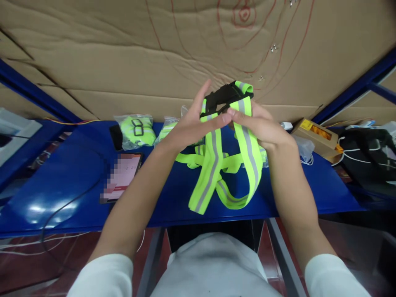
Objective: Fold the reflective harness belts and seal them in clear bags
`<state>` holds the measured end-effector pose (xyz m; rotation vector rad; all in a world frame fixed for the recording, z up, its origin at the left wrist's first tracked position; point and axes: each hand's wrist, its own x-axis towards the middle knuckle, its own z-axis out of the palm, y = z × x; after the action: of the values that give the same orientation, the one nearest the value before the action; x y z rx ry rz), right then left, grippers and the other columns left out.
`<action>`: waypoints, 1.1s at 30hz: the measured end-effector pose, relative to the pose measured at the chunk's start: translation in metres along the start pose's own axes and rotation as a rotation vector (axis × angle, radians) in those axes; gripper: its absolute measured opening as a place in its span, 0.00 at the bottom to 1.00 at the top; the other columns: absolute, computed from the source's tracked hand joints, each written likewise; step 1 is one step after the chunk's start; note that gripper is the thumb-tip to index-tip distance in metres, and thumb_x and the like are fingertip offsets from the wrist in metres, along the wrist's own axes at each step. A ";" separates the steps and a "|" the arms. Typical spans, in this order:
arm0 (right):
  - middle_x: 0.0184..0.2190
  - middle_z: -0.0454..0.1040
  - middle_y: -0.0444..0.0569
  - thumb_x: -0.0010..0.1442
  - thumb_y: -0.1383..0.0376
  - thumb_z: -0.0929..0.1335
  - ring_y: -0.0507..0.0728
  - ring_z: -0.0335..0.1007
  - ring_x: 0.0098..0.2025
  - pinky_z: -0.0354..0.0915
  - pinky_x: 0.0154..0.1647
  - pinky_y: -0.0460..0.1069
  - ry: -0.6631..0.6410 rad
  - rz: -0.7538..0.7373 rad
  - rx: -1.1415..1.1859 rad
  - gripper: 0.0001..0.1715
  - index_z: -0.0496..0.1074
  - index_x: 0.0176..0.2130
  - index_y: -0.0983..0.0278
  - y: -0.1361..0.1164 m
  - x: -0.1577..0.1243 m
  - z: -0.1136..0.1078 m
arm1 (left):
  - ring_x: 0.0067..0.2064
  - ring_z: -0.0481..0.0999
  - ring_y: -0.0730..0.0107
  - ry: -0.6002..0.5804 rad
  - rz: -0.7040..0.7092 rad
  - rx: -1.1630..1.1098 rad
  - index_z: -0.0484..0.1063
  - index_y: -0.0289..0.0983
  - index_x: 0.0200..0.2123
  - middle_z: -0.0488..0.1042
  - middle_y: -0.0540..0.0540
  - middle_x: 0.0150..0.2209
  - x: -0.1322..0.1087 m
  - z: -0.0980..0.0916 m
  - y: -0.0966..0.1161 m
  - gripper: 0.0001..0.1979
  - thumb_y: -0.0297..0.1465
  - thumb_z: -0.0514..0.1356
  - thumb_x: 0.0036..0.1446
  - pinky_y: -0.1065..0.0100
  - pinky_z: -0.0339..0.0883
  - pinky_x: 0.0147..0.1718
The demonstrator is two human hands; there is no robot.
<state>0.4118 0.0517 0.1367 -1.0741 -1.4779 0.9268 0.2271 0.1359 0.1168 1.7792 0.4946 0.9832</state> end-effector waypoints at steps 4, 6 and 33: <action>0.43 0.81 0.51 0.58 0.43 0.75 0.61 0.81 0.43 0.79 0.41 0.53 0.138 0.034 0.003 0.31 0.76 0.49 0.62 0.018 0.009 -0.004 | 0.68 0.69 0.49 -0.007 -0.016 -0.063 0.57 0.49 0.70 0.67 0.43 0.67 -0.007 0.004 -0.009 0.51 0.46 0.77 0.48 0.54 0.69 0.63; 0.42 0.81 0.51 0.57 0.39 0.74 0.60 0.80 0.42 0.79 0.40 0.53 0.193 -0.003 -0.049 0.32 0.76 0.45 0.62 0.025 0.015 -0.007 | 0.64 0.73 0.51 -0.010 0.003 -0.092 0.64 0.46 0.66 0.70 0.42 0.64 -0.004 0.008 -0.012 0.44 0.45 0.76 0.49 0.55 0.71 0.61; 0.46 0.79 0.51 0.71 0.40 0.59 0.61 0.73 0.57 0.66 0.66 0.58 0.087 -0.280 -0.671 0.33 0.77 0.46 0.61 0.023 0.021 -0.012 | 0.57 0.79 0.53 -0.068 0.014 -0.269 0.77 0.39 0.52 0.81 0.44 0.51 0.019 0.023 -0.042 0.27 0.40 0.75 0.50 0.53 0.75 0.57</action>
<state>0.4253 0.0784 0.1234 -1.3073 -1.8605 0.1725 0.2609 0.1536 0.0828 1.5702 0.2927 0.9482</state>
